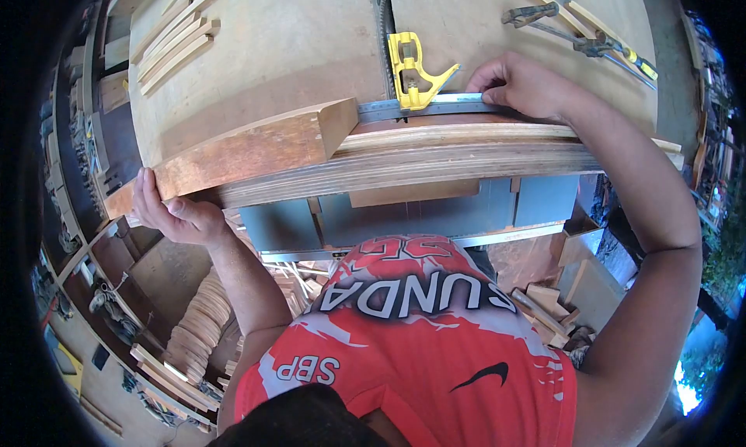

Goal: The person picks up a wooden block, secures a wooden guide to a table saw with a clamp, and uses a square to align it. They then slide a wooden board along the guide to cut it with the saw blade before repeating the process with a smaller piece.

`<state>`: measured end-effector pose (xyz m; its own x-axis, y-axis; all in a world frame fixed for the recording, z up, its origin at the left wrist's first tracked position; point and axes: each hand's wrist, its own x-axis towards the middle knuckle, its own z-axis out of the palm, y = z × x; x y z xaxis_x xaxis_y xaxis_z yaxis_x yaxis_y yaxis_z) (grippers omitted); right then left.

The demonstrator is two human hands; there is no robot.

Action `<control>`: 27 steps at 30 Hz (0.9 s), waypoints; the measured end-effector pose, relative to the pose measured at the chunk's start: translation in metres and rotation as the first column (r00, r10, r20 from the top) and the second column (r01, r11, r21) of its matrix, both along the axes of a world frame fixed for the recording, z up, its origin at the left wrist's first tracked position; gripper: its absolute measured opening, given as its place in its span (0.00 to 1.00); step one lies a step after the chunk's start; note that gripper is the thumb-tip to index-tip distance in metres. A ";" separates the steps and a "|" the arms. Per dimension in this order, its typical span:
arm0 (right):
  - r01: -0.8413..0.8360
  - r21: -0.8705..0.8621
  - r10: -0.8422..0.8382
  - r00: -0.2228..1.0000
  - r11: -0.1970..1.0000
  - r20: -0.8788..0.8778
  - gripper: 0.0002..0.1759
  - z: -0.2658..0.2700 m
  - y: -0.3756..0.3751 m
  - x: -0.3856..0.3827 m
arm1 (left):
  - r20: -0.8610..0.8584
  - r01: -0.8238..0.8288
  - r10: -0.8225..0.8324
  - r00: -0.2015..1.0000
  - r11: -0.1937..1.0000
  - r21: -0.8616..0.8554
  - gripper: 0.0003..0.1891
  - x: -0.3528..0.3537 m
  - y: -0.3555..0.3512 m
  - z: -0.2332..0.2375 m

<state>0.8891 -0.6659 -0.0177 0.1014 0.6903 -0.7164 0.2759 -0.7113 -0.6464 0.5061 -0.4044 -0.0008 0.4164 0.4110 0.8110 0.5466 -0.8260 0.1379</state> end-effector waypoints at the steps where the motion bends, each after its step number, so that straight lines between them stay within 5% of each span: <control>1: 0.001 0.000 -0.001 1.000 1.000 0.000 0.11 0.001 0.000 0.000 | 0.000 -0.002 0.002 1.000 1.000 0.000 0.32 0.000 0.000 0.000; 22: -0.008 0.002 0.007 0.993 1.000 0.120 0.10 0.008 0.001 0.000 | -0.005 0.020 -0.020 1.000 1.000 0.017 0.31 0.000 0.001 0.000; 27: 0.019 0.001 -0.019 0.999 1.000 -0.038 0.11 0.003 -0.001 0.004 | -0.006 0.000 -0.001 1.000 1.000 -0.023 0.32 -0.001 -0.001 0.000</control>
<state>0.8931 -0.6665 -0.0144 0.0876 0.6897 -0.7188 0.2379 -0.7152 -0.6572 0.5046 -0.4051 -0.0007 0.4215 0.4291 0.7989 0.5471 -0.8229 0.1534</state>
